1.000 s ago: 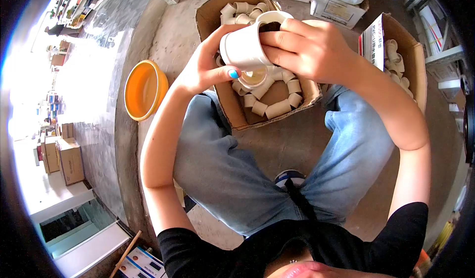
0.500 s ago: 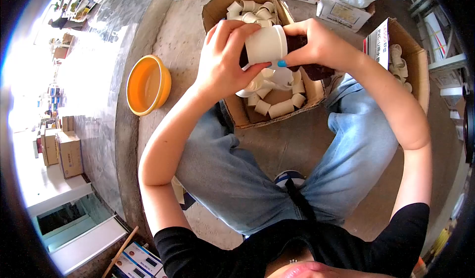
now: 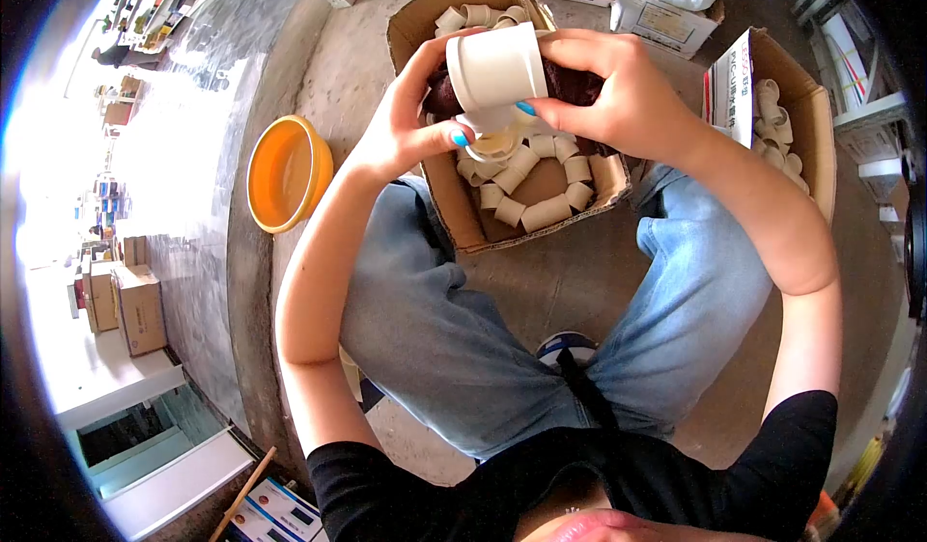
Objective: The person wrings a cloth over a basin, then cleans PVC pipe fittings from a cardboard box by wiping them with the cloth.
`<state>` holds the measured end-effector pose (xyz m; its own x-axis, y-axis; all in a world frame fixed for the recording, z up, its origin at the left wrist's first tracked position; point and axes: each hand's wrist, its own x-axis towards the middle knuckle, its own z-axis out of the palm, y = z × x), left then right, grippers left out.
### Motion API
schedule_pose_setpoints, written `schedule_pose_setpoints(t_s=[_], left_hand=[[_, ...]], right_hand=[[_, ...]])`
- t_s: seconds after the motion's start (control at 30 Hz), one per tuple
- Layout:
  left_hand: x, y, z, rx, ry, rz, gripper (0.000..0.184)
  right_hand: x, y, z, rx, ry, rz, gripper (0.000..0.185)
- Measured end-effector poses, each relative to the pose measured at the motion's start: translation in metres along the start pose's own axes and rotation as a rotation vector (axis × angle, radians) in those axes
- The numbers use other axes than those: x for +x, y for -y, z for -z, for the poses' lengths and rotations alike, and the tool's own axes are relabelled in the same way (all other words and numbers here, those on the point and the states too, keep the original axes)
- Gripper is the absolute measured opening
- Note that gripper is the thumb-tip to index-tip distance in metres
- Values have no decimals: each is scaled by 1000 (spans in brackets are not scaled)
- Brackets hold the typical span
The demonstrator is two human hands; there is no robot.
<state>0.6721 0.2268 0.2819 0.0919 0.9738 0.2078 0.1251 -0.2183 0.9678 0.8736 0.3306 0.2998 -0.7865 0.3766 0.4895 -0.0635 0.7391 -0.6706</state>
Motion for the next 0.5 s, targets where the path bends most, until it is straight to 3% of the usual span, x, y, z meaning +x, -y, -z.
schedule_pose_setpoints(t_s=[0.07,0.23,0.33,0.5], left_hand=[[-1,-3,2,23,-43,42,91],[-1,-2,0,169,-128,-17,63],[1,1,-1,329,-164,-68,63],[2,-5,-3,945,-187,-355,64]], right_hand=[[0,-7,-3,-134,-77,169,31],[4,-17,-4,-362,-120,417,32],[5,-13,-3,-252,-55,230,33],[7,-10,3,123,121,-153,42]])
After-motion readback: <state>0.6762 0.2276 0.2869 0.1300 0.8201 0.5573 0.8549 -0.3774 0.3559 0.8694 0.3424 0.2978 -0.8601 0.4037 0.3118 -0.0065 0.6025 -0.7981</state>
